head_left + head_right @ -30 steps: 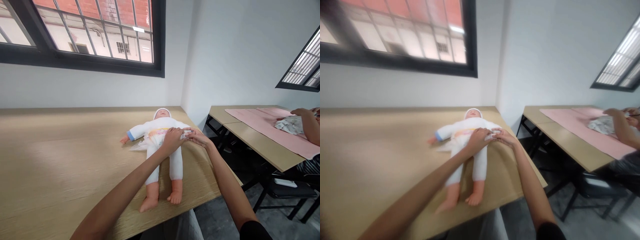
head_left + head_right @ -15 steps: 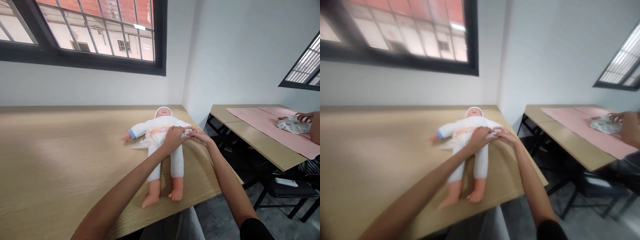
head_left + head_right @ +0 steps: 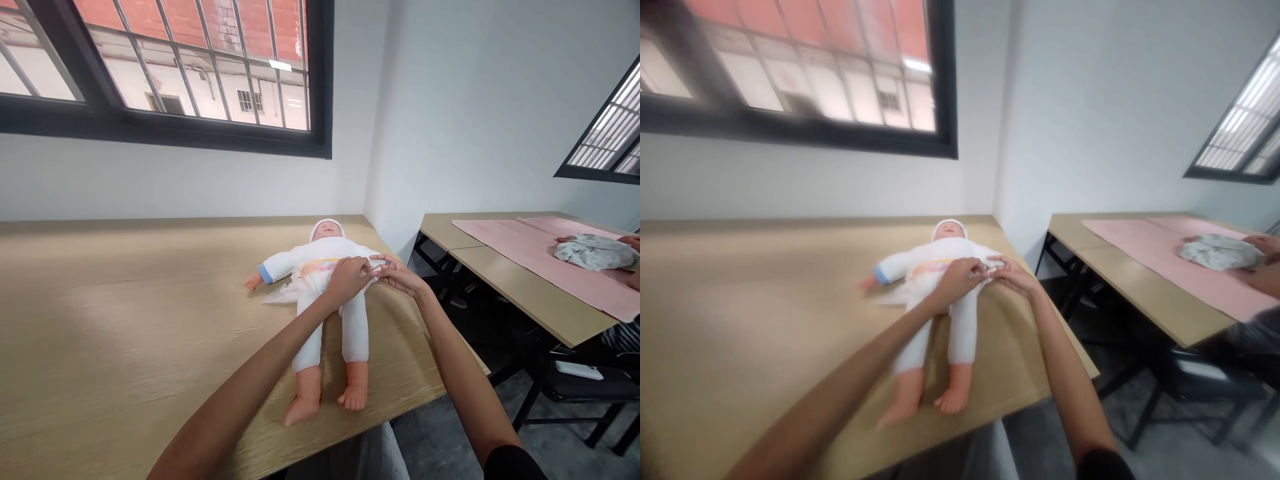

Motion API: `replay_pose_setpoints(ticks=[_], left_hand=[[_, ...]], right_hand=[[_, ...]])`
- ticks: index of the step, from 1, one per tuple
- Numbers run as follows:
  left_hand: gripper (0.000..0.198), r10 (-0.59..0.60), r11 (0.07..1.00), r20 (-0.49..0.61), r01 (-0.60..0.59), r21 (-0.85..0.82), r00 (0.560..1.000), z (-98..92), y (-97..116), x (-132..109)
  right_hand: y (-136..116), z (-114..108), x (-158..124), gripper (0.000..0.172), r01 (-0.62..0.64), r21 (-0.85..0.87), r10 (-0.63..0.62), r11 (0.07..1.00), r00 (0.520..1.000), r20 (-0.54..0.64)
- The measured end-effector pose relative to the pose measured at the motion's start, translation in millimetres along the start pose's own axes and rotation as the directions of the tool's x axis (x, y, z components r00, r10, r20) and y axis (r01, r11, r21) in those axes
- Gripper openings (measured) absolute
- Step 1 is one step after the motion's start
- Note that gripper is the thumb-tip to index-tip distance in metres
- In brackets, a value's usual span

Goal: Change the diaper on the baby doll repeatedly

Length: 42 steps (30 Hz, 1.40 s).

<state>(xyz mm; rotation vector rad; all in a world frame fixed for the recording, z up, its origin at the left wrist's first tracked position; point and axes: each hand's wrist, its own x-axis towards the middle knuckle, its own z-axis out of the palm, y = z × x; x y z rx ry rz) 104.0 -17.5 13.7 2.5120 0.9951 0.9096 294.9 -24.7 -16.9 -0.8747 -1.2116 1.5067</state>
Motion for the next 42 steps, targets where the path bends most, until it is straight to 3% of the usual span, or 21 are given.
replay_pose_setpoints(ticks=[3, 13, 32, 38, 42], left_hand=[[0.009, -0.013, 0.996, -0.008, 0.012, -0.087, 1.000, -2.5, -0.7, 0.6], [0.006, -0.038, 0.988, 0.011, 0.040, -0.147, 0.999, -1.7, -5.7, 4.4], [0.015, -0.042, 0.997, 0.021, 0.043, -0.067, 0.999, -1.5, -5.7, 4.4], [0.005, -0.056, 0.979, 0.040, 0.063, -0.194, 0.998, -3.0, -4.7, 3.5], [0.008, -0.045, 0.977, 0.022, 0.048, -0.208, 0.999, -2.7, -6.8, 4.1]], right_hand=[[-0.7, -0.3, -0.8, 0.054, -0.006, -0.030, 0.007, 1.000, 1.000, 0.031], [-0.9, -2.4, 0.3, 0.049, 0.016, -0.056, -0.015, 0.998, 1.000, 0.015], [-0.8, -1.9, -2.0, 0.047, 0.007, -0.052, -0.006, 0.999, 1.000, 0.020], [0.2, -2.7, -2.2, 0.047, 0.019, -0.047, -0.019, 0.999, 1.000, 0.007], [-1.4, -0.9, -3.3, 0.046, 0.017, -0.051, -0.016, 0.999, 0.999, 0.039]])
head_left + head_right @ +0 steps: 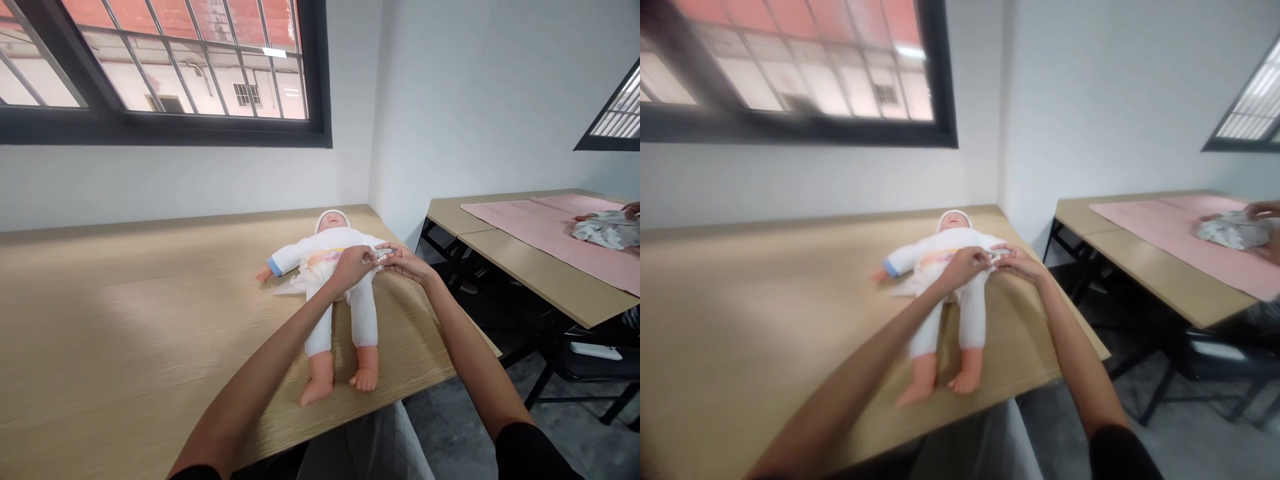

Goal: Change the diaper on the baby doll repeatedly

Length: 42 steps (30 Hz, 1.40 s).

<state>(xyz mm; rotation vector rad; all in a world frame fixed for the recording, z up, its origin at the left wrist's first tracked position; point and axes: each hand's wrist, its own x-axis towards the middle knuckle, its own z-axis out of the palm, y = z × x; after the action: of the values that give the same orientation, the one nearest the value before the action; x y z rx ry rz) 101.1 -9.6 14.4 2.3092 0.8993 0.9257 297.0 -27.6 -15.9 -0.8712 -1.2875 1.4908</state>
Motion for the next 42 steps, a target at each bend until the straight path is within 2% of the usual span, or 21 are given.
replay_pose_setpoints(ticks=[6, 16, 21, 26, 33, 36, 38, 40, 42], left_hand=[[0.012, 0.004, 0.999, 0.023, -0.005, 0.046, 1.000, -0.4, -2, 1], [0.017, 0.003, 0.993, 0.002, -0.003, 0.114, 1.000, 1.3, -2, 0], [0.017, 0.012, 0.995, -0.001, -0.012, 0.102, 1.000, 3.8, -5, 1], [0.014, 0.009, 0.998, -0.026, -0.007, 0.069, 1.000, 5.3, -9, 2], [0.015, -0.002, 0.999, -0.021, 0.003, 0.041, 1.000, 3.7, -2, 0], [0.016, -0.021, 1.000, -0.044, 0.020, -0.021, 0.999, -4.1, 1, 2], [0.016, -0.036, 0.994, -0.064, 0.029, -0.109, 0.997, -16.5, 7, 4], [0.016, -0.028, 0.982, -0.098, 0.008, -0.191, 0.995, -34.4, 19, 3], [0.021, 0.029, 0.971, -0.148, -0.063, -0.229, 0.989, -53.2, 42, -5]], right_hand=[[-1, 2, 0, 0.047, -0.007, -0.003, 0.007, 1.000, 1.000, 0.000], [2, 4, 0, 0.048, -0.014, 0.011, 0.014, 1.000, 0.999, -0.031], [2, 4, 1, 0.044, -0.012, 0.018, 0.013, 1.000, 0.998, -0.054], [0, 4, 1, 0.047, 0.002, 0.036, 0.000, 0.999, 0.999, -0.045], [-1, 6, -1, 0.046, 0.000, 0.030, 0.002, 1.000, 0.998, -0.058], [-1, 6, -1, 0.047, -0.011, 0.019, 0.012, 1.000, 0.997, -0.077], [-1, 6, -1, 0.047, -0.016, 0.016, 0.018, 1.000, 0.996, -0.088], [-1, 6, -1, 0.046, -0.016, 0.011, 0.017, 1.000, 0.996, -0.084], [0, 7, -2, 0.044, -0.014, 0.001, 0.014, 1.000, 0.997, -0.078]])
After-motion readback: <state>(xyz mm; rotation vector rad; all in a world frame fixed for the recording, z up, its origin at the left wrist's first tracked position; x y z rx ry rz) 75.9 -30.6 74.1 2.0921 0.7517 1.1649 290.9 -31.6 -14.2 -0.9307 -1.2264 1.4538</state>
